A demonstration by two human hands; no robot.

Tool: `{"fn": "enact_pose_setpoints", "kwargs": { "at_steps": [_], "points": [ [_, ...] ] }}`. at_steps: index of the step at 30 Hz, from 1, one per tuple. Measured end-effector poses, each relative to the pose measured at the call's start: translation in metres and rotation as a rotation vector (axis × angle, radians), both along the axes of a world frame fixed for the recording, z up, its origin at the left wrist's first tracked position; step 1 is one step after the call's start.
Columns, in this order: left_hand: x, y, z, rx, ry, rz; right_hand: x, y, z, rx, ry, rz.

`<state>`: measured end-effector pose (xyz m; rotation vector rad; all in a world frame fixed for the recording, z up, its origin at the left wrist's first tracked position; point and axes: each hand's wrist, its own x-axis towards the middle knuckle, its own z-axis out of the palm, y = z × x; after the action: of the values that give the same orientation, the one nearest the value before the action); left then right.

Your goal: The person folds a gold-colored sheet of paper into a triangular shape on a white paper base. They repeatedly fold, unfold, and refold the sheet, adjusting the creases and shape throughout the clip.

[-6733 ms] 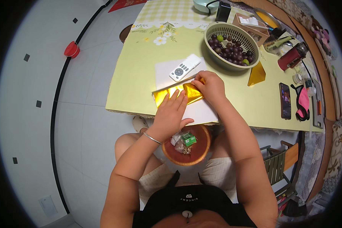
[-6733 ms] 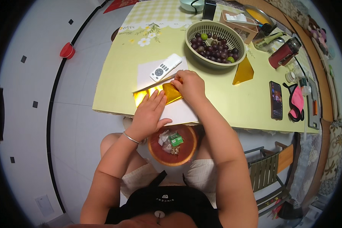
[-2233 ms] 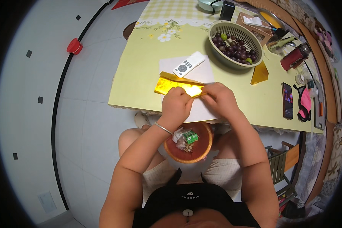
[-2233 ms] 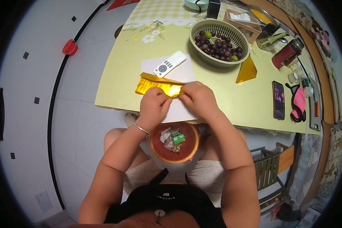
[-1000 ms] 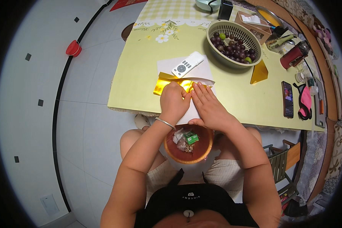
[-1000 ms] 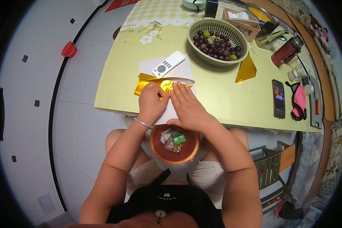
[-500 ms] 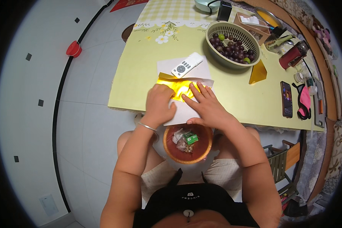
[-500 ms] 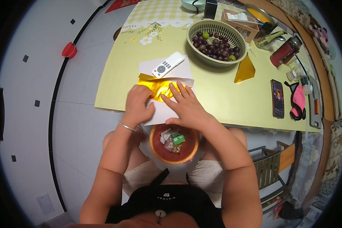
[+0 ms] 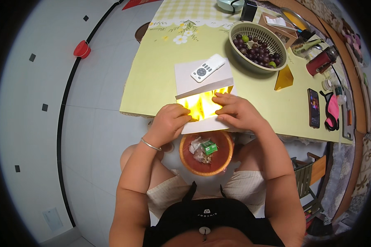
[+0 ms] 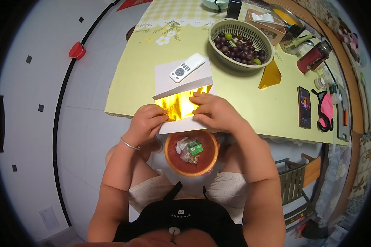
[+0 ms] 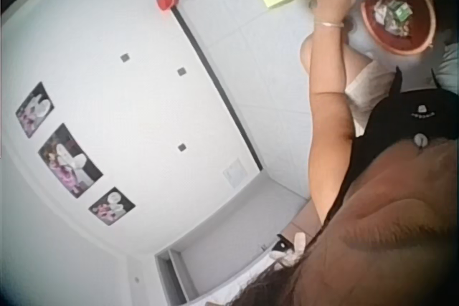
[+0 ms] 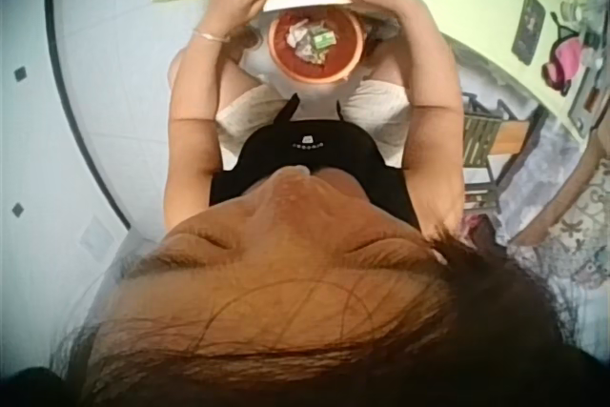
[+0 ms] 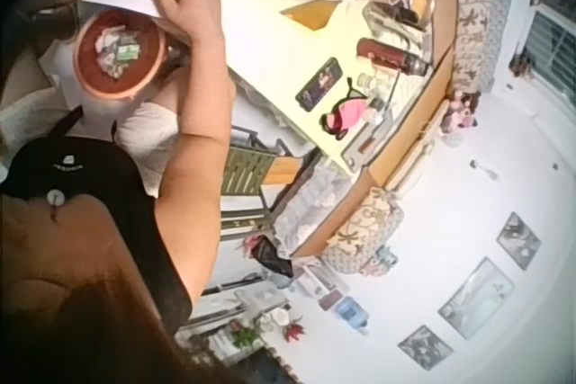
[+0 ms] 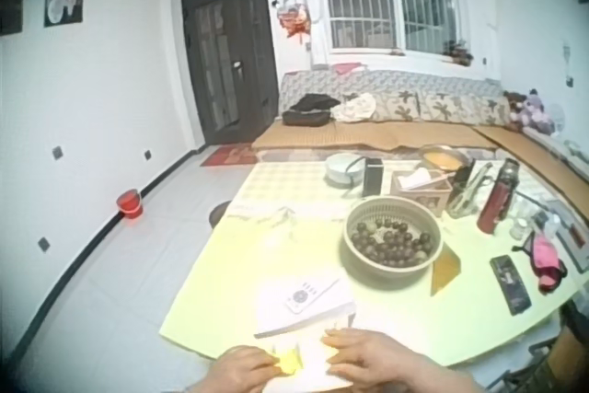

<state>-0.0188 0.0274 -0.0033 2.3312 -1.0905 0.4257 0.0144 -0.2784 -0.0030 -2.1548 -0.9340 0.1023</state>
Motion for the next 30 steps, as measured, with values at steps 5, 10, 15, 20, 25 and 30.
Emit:
{"fn": "enact_pose_setpoints", "kwargs": {
  "at_steps": [5,10,15,20,25,30],
  "points": [
    [0.006,-0.003,-0.007,-0.079,0.117,0.009,-0.023,0.054,0.003,0.114,-0.307,-0.172],
    [0.012,-0.013,0.004,-0.210,0.381,0.177,-0.026,0.071,-0.014,0.089,-0.253,-0.326],
    [0.021,0.000,0.007,-0.249,0.485,0.210,-0.027,0.071,-0.013,0.122,-0.189,-0.318],
    [0.021,0.003,0.001,-0.293,0.528,0.219,-0.031,0.073,-0.005,0.093,-0.224,-0.269],
    [0.023,0.009,0.003,-0.296,0.532,0.168,-0.027,0.071,-0.018,0.138,-0.177,-0.329],
    [0.023,0.005,-0.006,-0.281,0.419,0.274,-0.023,0.078,-0.021,0.104,-0.261,-0.394]
  ]
}}
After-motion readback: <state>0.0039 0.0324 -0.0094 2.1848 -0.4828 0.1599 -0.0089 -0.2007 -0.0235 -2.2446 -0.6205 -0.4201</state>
